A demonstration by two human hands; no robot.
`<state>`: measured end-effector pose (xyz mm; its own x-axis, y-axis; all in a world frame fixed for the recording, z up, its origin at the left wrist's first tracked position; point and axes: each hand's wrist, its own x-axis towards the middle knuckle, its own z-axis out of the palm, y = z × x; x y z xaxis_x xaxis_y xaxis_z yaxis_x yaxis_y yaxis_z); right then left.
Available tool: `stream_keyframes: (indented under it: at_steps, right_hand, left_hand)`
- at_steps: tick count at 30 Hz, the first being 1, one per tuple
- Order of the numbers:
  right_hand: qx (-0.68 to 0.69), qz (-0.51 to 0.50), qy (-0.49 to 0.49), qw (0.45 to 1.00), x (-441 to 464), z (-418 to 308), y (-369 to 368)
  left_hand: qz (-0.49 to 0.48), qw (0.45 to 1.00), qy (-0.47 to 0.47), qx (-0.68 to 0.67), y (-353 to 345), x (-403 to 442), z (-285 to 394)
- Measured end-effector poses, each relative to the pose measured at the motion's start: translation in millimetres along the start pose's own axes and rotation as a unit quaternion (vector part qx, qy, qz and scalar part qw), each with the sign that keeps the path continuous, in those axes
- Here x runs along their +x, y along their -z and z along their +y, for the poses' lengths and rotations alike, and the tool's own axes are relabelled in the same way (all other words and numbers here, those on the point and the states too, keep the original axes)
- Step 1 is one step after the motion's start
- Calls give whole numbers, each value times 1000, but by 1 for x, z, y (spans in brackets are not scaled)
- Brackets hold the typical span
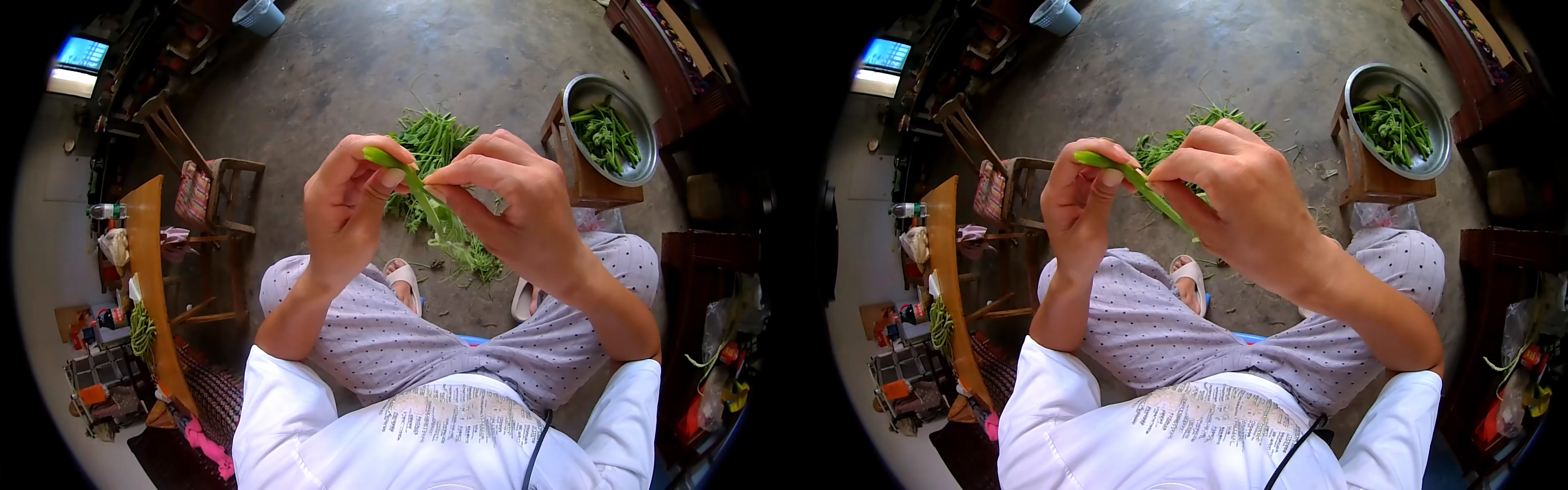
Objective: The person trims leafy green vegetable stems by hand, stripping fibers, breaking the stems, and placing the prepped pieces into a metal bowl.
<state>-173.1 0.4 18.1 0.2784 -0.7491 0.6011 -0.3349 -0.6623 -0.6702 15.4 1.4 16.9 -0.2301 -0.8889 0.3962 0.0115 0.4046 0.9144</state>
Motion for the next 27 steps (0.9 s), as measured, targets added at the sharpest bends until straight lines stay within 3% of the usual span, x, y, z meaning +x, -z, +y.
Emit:
stream_keyframes:
  at_steps: [13,23,27]
  right_hand:
    - [-30,-19,-1,999,-2,0,0]
    - [-30,-12,-16,999,0,-6,0]
    - [2,6,-32,999,0,-2,0]
  left_hand:
    - [21,989,-43,143,-7,0,-5]
    - [21,986,-43,159,-9,-1,-3]
    - [29,995,-31,95,-9,0,-2]
